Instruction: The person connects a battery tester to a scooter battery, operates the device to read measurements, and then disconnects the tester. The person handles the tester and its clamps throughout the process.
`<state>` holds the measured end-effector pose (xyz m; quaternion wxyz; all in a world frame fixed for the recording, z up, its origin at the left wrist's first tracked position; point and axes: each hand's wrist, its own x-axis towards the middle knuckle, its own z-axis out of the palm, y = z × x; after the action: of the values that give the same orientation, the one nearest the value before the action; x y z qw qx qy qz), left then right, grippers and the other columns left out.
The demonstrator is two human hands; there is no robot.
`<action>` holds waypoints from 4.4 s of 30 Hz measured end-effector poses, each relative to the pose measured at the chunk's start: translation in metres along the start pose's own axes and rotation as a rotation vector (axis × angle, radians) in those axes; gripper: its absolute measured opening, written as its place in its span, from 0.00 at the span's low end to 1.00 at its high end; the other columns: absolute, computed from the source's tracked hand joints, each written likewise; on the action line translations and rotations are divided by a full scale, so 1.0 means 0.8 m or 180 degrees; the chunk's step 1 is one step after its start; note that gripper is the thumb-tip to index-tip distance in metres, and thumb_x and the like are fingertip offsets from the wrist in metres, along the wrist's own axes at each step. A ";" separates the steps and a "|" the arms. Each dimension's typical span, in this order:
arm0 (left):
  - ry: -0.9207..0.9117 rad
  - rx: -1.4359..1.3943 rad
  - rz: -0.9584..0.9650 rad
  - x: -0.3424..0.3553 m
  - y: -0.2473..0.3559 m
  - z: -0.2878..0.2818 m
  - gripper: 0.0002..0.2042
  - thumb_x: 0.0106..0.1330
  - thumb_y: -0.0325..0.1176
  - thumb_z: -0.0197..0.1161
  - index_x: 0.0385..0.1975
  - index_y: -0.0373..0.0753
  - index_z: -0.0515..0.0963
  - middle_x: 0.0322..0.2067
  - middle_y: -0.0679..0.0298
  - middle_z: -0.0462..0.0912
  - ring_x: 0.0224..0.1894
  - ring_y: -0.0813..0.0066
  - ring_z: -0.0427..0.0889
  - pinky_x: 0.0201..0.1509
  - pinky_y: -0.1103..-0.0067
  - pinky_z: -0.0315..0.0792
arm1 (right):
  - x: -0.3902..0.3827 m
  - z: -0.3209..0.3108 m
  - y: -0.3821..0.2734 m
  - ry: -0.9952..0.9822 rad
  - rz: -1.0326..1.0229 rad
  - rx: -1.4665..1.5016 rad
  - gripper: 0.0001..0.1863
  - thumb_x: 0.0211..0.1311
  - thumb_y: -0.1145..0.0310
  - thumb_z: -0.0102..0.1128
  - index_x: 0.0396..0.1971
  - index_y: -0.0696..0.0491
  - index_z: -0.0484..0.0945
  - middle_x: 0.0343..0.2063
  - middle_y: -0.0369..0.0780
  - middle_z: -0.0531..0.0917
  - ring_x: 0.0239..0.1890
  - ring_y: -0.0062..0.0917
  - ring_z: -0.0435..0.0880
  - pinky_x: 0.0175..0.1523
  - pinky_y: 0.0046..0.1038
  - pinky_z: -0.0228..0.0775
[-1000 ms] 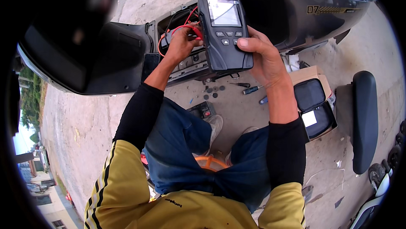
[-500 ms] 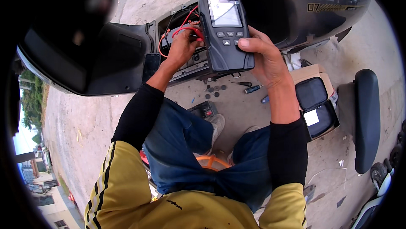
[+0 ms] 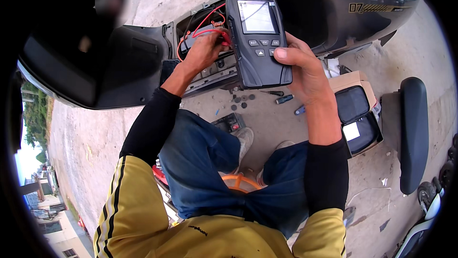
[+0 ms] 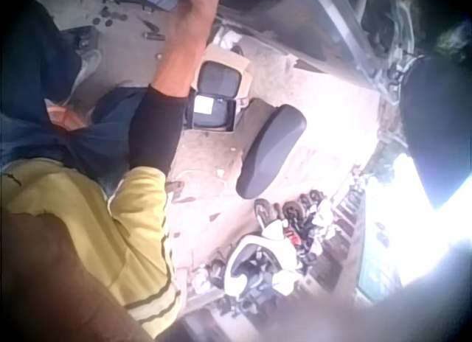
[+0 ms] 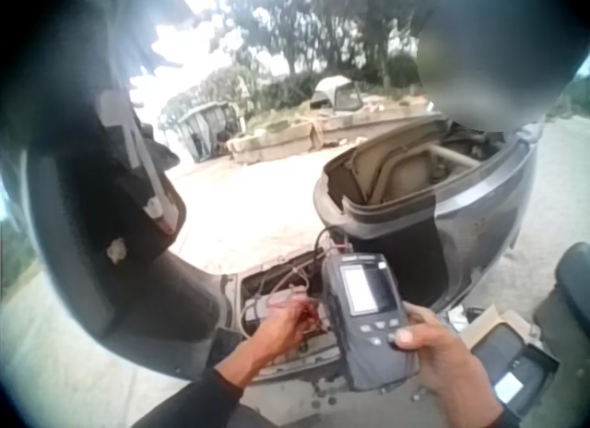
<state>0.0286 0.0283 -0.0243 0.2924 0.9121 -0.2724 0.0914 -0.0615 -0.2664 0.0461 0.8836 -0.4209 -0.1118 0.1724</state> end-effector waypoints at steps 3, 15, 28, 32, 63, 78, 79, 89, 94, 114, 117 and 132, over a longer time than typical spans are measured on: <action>0.0083 0.0062 0.0026 -0.007 -0.001 0.006 0.15 0.66 0.24 0.63 0.52 0.37 0.78 0.37 0.51 0.87 0.41 0.47 0.87 0.44 0.62 0.79 | -0.001 -0.003 -0.002 -0.0022 0.0050 -0.0022 0.39 0.55 0.64 0.69 0.65 0.69 0.69 0.50 0.47 0.85 0.50 0.28 0.88 0.61 0.27 0.80; 0.0178 0.0028 -0.0173 -0.017 0.012 0.017 0.14 0.68 0.22 0.60 0.54 0.34 0.77 0.39 0.50 0.87 0.43 0.47 0.87 0.46 0.63 0.80 | 0.002 0.008 0.009 0.0058 0.0025 0.0105 0.38 0.55 0.64 0.69 0.64 0.68 0.71 0.48 0.47 0.86 0.46 0.27 0.90 0.56 0.26 0.83; 0.0185 -0.0265 -0.0391 -0.029 0.027 0.019 0.20 0.66 0.22 0.63 0.59 0.35 0.74 0.43 0.53 0.88 0.49 0.48 0.86 0.51 0.63 0.79 | 0.004 0.014 0.006 0.0085 0.0105 -0.0252 0.41 0.54 0.62 0.71 0.66 0.67 0.69 0.52 0.47 0.84 0.51 0.27 0.88 0.61 0.28 0.80; 0.0007 -0.0279 -0.0455 -0.026 0.029 0.016 0.28 0.64 0.22 0.67 0.66 0.38 0.70 0.50 0.50 0.86 0.55 0.47 0.84 0.57 0.63 0.78 | 0.010 0.016 0.008 0.0057 0.0179 -0.0349 0.41 0.54 0.62 0.72 0.66 0.66 0.69 0.52 0.46 0.84 0.52 0.27 0.87 0.61 0.29 0.80; 0.1710 -0.4439 -0.2151 -0.041 0.141 0.000 0.18 0.83 0.42 0.48 0.54 0.33 0.77 0.49 0.58 0.84 0.51 0.70 0.83 0.58 0.72 0.76 | 0.017 0.020 0.093 0.0457 0.0717 -0.1658 0.48 0.58 0.80 0.69 0.77 0.61 0.53 0.68 0.52 0.73 0.63 0.37 0.79 0.57 0.38 0.78; 0.1604 -0.4234 -0.1928 -0.042 0.141 0.001 0.18 0.83 0.41 0.49 0.59 0.33 0.74 0.53 0.59 0.81 0.56 0.70 0.79 0.65 0.71 0.71 | 0.022 0.021 0.100 0.0519 0.0435 -0.1444 0.44 0.56 0.87 0.63 0.75 0.63 0.58 0.65 0.52 0.75 0.63 0.35 0.79 0.66 0.33 0.71; 0.1601 -0.4239 -0.1922 -0.042 0.140 0.002 0.18 0.83 0.41 0.49 0.59 0.33 0.74 0.53 0.59 0.81 0.56 0.70 0.80 0.64 0.71 0.71 | 0.021 0.021 0.100 0.0521 0.0428 -0.1448 0.44 0.56 0.87 0.63 0.75 0.63 0.58 0.65 0.52 0.75 0.63 0.34 0.79 0.66 0.33 0.71; 0.1656 -0.4338 -0.1932 -0.044 0.130 0.008 0.15 0.82 0.38 0.49 0.57 0.35 0.74 0.53 0.60 0.80 0.57 0.71 0.78 0.67 0.69 0.68 | 0.026 0.009 0.109 0.0592 0.0141 -0.2003 0.41 0.56 0.86 0.64 0.72 0.63 0.62 0.66 0.52 0.76 0.61 0.35 0.82 0.64 0.32 0.73; 0.1674 -0.4444 -0.1972 -0.044 0.132 0.007 0.14 0.81 0.38 0.49 0.55 0.36 0.74 0.52 0.61 0.80 0.57 0.71 0.77 0.67 0.69 0.67 | 0.030 -0.003 0.120 0.0639 0.0000 -0.2137 0.40 0.55 0.84 0.66 0.71 0.64 0.63 0.66 0.53 0.76 0.61 0.37 0.82 0.65 0.32 0.72; 0.1537 -0.4546 -0.2406 -0.042 0.129 0.002 0.17 0.82 0.39 0.43 0.56 0.35 0.74 0.54 0.59 0.80 0.59 0.68 0.77 0.67 0.65 0.68 | 0.022 0.019 0.107 0.0813 -0.0231 -0.3156 0.35 0.56 0.80 0.67 0.67 0.57 0.69 0.57 0.52 0.83 0.62 0.45 0.81 0.68 0.36 0.68; 0.1536 -0.4509 -0.2442 -0.042 0.130 0.001 0.18 0.82 0.39 0.43 0.57 0.34 0.74 0.54 0.59 0.80 0.59 0.68 0.77 0.67 0.65 0.68 | 0.022 0.019 0.107 0.0819 -0.0228 -0.3190 0.35 0.56 0.80 0.67 0.67 0.58 0.69 0.57 0.52 0.82 0.63 0.45 0.80 0.68 0.37 0.68; 0.1538 -0.4538 -0.2427 -0.043 0.129 0.001 0.17 0.82 0.39 0.43 0.56 0.34 0.74 0.53 0.58 0.81 0.58 0.66 0.80 0.66 0.63 0.70 | 0.021 0.020 0.105 0.0872 -0.0132 -0.3307 0.36 0.58 0.72 0.69 0.68 0.61 0.68 0.59 0.55 0.81 0.65 0.47 0.78 0.70 0.37 0.66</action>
<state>-0.0569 -0.0274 0.0139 0.8592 0.4942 0.1316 -0.0148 -0.0693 -0.1991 -0.0083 0.5686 -0.8190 -0.0744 0.0204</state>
